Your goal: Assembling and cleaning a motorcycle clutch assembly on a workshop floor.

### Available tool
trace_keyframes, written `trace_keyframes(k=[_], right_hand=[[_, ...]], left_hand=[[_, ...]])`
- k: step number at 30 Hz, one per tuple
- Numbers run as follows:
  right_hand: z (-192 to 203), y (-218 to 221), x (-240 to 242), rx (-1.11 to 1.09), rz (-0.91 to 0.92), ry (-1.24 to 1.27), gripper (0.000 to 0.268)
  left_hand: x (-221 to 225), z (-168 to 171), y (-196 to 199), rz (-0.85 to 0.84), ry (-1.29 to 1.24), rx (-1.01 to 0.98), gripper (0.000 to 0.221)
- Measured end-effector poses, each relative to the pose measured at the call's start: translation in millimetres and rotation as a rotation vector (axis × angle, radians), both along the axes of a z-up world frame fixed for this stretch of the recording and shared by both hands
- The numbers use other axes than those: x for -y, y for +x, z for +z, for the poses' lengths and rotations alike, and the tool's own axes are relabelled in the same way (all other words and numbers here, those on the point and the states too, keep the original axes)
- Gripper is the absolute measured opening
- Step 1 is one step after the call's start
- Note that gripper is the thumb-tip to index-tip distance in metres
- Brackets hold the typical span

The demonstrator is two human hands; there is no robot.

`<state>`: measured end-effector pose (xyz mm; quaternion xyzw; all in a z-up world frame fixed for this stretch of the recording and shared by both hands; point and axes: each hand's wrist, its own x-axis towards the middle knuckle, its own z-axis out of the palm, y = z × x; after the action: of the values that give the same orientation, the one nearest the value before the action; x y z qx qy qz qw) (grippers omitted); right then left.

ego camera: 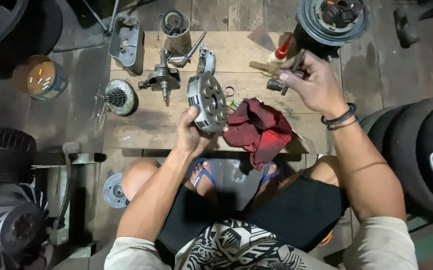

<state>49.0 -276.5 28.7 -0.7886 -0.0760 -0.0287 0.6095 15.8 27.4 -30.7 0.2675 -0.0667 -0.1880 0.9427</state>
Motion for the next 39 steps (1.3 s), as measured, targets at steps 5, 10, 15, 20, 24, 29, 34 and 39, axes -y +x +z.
trace_keyframes(k=[5,10,15,20,24,29,34,39], right_hand=[[28,-23,-37,0.199,0.125,-0.125,0.020],[36,-35,-69,0.171,0.177,-0.146,0.018],[57,-35,-80,0.097,0.213,-0.178,0.014],[55,-37,-84,0.077,0.200,-0.211,0.015],[37,-37,-84,0.067,0.195,-0.240,0.017],[45,-30,-98,0.007,0.186,-0.191,0.013],[21,2,-77,-0.050,0.085,-0.061,0.005],[-19,28,-90,-0.060,0.144,-0.899,0.025]], left_hand=[[1,4,-2,0.010,-0.035,-0.027,0.076],[1,12,-2,0.006,-0.033,-0.009,0.076],[2,-6,-3,-0.046,-0.005,0.096,0.091],[9,-1,-7,-0.066,0.003,0.120,0.080],[9,-72,-5,-0.058,0.027,0.107,0.070],[12,-42,-10,-0.001,0.061,0.008,0.068],[-10,26,-5,0.123,0.083,-0.121,0.069],[-36,28,3,0.265,0.201,-0.266,0.078]])
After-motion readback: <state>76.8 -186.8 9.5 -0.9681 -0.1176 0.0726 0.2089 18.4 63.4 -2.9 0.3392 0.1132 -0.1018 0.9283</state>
